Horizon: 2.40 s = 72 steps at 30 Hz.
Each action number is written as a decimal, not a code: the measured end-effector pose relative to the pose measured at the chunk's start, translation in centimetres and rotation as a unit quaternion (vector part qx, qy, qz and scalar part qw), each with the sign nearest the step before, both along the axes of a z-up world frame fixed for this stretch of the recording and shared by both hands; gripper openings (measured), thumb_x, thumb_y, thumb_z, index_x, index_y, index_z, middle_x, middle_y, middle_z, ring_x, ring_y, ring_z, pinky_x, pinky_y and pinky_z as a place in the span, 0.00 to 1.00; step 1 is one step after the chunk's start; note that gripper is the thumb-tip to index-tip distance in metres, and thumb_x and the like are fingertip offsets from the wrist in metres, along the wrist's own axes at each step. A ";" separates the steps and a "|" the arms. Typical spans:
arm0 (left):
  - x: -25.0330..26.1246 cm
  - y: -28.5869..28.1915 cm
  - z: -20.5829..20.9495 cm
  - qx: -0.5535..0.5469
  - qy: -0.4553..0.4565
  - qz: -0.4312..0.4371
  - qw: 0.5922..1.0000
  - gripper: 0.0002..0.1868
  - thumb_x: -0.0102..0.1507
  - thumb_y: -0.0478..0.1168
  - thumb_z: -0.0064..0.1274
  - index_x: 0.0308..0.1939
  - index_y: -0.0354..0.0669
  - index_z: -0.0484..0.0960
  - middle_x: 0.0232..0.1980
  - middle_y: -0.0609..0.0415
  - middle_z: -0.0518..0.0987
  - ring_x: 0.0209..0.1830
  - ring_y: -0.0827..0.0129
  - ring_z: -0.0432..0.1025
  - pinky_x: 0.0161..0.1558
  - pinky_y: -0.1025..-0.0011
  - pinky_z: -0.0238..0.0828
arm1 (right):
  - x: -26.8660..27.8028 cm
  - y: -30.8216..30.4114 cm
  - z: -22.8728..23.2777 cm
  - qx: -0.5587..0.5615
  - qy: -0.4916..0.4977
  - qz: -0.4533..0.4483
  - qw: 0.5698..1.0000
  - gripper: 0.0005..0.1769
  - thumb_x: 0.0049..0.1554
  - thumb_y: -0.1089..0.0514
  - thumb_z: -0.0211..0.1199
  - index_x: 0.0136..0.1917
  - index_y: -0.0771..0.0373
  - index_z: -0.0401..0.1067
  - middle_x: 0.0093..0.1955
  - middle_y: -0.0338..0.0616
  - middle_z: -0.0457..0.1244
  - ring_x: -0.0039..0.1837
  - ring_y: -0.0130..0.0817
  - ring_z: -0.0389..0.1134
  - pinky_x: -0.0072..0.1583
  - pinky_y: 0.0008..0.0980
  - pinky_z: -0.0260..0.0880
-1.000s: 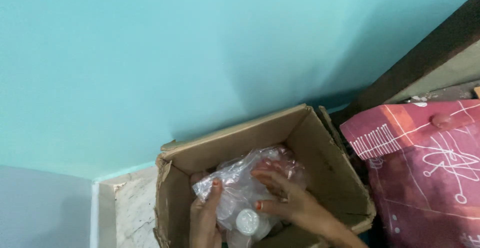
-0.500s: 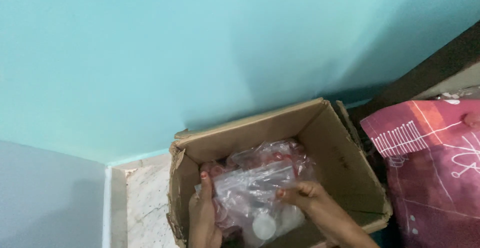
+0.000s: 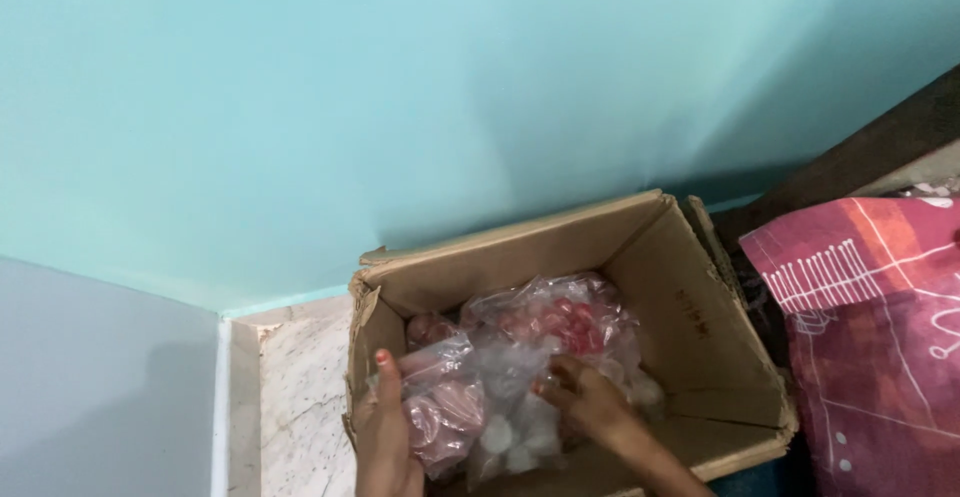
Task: Sorting and placing small decorative items or candle supplies into plastic bags.
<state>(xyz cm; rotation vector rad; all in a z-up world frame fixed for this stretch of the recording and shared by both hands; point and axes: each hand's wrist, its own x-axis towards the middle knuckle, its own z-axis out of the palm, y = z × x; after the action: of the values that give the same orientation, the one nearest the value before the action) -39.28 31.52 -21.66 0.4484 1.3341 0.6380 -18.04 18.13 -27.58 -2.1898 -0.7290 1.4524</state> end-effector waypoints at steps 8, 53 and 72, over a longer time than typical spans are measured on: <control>1.7 0.2 -5.5 -0.045 0.021 -0.095 0.994 0.31 0.67 0.64 0.44 0.44 0.36 0.79 0.28 0.52 0.78 0.22 0.69 0.71 0.22 0.69 0.69 | -2.0 3.5 7.4 0.128 0.193 0.011 0.973 0.33 0.58 0.44 0.63 0.73 0.56 0.63 0.67 0.42 0.68 0.68 0.33 0.70 0.66 0.38 0.74; 11.2 1.4 -1.9 0.208 -0.033 -0.157 0.965 0.46 0.65 0.63 0.46 0.80 0.43 0.51 0.82 0.49 0.54 0.83 0.58 0.49 0.76 0.58 0.46 | 0.6 6.9 13.0 0.227 0.123 -0.072 0.963 0.52 0.57 0.24 0.41 0.84 0.51 0.35 0.87 0.47 0.30 0.86 0.46 0.27 0.78 0.58 0.38; 29.1 -22.3 21.1 0.430 -0.366 -0.270 0.780 0.36 0.72 0.59 0.36 0.75 0.36 0.63 0.68 0.48 0.73 0.69 0.66 0.67 0.68 0.66 0.63 | 9.4 -18.3 32.6 0.462 -0.171 -0.105 0.864 0.48 0.66 0.27 0.38 0.86 0.59 0.40 0.89 0.51 0.36 0.87 0.42 0.33 0.79 0.46 0.36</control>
<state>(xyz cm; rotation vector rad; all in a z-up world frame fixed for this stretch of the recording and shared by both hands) -10.21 9.25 -0.52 1.1345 0.0646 0.7899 -8.62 -0.16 5.01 -1.6561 -0.9928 0.4105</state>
